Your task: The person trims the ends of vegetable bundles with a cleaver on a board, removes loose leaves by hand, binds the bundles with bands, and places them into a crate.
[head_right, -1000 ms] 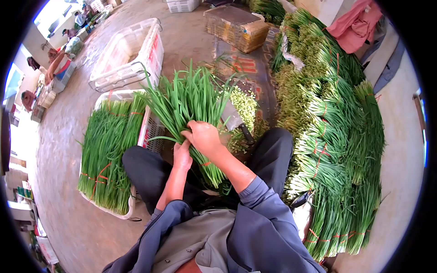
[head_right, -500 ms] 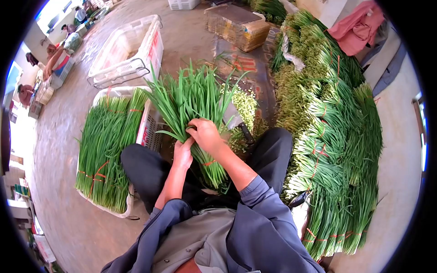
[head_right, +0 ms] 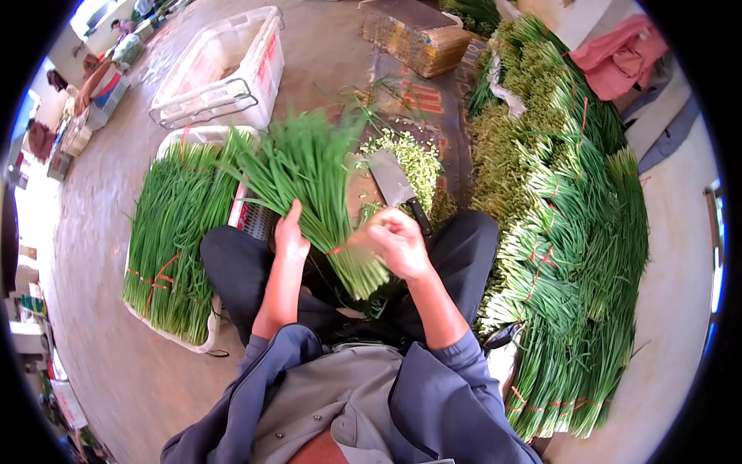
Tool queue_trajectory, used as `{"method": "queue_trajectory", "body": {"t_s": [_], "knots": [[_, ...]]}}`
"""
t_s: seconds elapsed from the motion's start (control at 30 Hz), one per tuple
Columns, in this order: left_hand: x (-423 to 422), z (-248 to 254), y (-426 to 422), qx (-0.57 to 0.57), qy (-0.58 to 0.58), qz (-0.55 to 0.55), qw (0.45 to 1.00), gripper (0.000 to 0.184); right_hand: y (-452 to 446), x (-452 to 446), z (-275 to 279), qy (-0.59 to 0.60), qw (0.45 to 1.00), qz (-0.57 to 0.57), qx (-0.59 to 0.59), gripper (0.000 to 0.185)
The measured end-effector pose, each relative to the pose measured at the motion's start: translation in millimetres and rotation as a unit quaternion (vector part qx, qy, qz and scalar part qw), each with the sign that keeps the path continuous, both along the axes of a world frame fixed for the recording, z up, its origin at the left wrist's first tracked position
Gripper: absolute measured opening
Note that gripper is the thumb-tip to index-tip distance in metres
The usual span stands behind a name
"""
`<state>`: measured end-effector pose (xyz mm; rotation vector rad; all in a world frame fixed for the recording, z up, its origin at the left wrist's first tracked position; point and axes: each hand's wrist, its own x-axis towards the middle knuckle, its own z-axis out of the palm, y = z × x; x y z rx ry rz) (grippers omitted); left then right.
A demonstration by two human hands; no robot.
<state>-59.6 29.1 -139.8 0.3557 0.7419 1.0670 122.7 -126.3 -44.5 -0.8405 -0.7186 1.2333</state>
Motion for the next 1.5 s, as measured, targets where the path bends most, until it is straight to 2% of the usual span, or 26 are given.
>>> {"method": "queue_trajectory", "body": {"t_s": [0.07,0.1,0.23,0.27,0.3,0.4,0.43,0.53,0.57,0.63,0.7,0.73,0.83,0.87,0.93,0.97,1.03,1.1,1.17,1.23,1.3,1.33,1.37,1.43,1.47,1.5], "knots": [[-6.2,-10.9,14.1,-0.022,-0.056,0.008,0.998,0.039,-18.1,2.1,-2.5,0.08,0.994,-0.02,0.072,0.008],[-5.8,9.3,9.2,-0.045,-0.062,0.009,0.997,0.042,-24.4,3.3,2.4,0.097,0.991,-0.024,0.089,0.011],[-4.6,13.7,19.2,-0.035,-0.11,0.046,0.992,0.044,-42.1,3.4,18.5,0.136,0.978,0.119,0.104,0.021],[-8.1,8.9,24.1,-0.02,-0.112,0.058,0.992,0.044,-42.0,-1.9,25.9,0.081,0.985,0.109,0.108,0.019],[-12.2,11.9,25.2,-0.013,-0.116,0.062,0.991,0.043,-41.7,2.4,30.2,0.042,0.98,0.169,0.099,0.024],[-13.8,12.1,24.2,0.004,-0.088,0.091,0.992,0.044,-34.0,9.0,60.0,-0.121,0.916,0.37,-0.098,0.052],[-13.3,12.9,24.0,0.025,-0.092,0.092,0.991,0.045,-29.6,11.2,58.4,-0.172,0.91,0.36,-0.112,0.039],[-12.9,10.1,19.0,0.054,-0.13,0.048,0.989,0.045,-0.2,30.5,35.9,-0.253,0.943,0.16,-0.145,0.022],[-11.4,8.5,16.9,0.06,-0.148,0.027,0.987,0.045,11.3,29.0,30.1,-0.302,0.941,0.061,-0.143,0.03],[-7.4,8.0,14.3,0.066,-0.165,-0.035,0.984,0.044,35.2,29.4,-1.5,-0.41,0.901,0.014,-0.142,0.044],[-1.4,14.0,7.6,0.071,-0.199,-0.1,0.972,0.046,49.7,18.2,-24.3,-0.414,0.896,0.046,-0.152,0.067],[1.3,18.2,2.2,0.066,-0.207,-0.12,0.969,0.049,53.0,9.2,-26.0,-0.334,0.926,0.084,-0.152,0.081],[2.7,19.3,-0.4,0.073,-0.238,-0.16,0.955,0.054,54.8,-9.2,-31.0,-0.177,0.969,0.107,-0.132,0.068],[2.7,17.4,-0.7,0.074,-0.24,-0.158,0.955,0.054,54.3,-10.6,-31.5,-0.18,0.969,0.109,-0.132,0.068],[1.9,3.3,-5.9,0.037,-0.137,-0.123,0.982,0.062,51.1,-13.4,-37.9,-0.21,0.964,0.08,-0.14,0.062],[2.5,-5.0,-10.7,0.065,0.009,-0.11,0.992,0.069,49.5,-16.8,-44.4,-0.21,0.964,0.083,-0.143,0.062],[5.2,-3.2,-28.0,0.096,0.001,-0.082,0.992,0.07,51.0,-20.6,-58.0,-0.287,0.949,0.035,-0.128,0.073],[7.4,-1.7,-33.3,0.126,-0.015,-0.088,0.988,0.069,47.1,-24.4,-60.0,-0.313,0.94,0.023,-0.135,0.072],[9.2,-1.5,-32.7,0.142,0.11,-0.095,0.979,0.063,42.1,-31.5,-51.0,-0.434,0.887,-0.021,-0.158,0.072],[7.4,8.7,-32.0,0.103,0.106,-0.082,0.986,0.053,39.5,-32.0,-46.9,-0.446,0.88,-0.019,-0.164,0.077],[4.1,12.6,-30.2,0.069,0.069,-0.11,0.989,0.048,42.5,-22.7,-36.2,-0.55,0.822,0.025,-0.143,0.08],[4.9,12.4,-29.7,0.066,0.071,-0.11,0.989,0.045,44.3,-26.4,-4.6,-0.603,0.768,-0.005,-0.217,0.082],[5.4,11.9,-30.0,0.064,0.069,-0.111,0.989,0.045,50.7,-26.0,-2.4,-0.63,0.744,-0.113,-0.191,0.065],[7.1,15.3,-31.0,0.096,0.066,-0.139,0.983,0.045,60.3,-19.5,13.3,-0.624,0.745,-0.219,-0.087,0.036],[8.7,16.4,-32.0,0.09,0.055,-0.145,0.984,0.046,64.9,-18.2,24.2,-0.635,0.74,-0.213,-0.065,0.025],[9.5,19.2,-33.9,0.09,0.054,-0.149,0.983,0.046,70.0,-18.6,29.2,-0.635,0.739,-0.216,-0.067,0.025]]}}
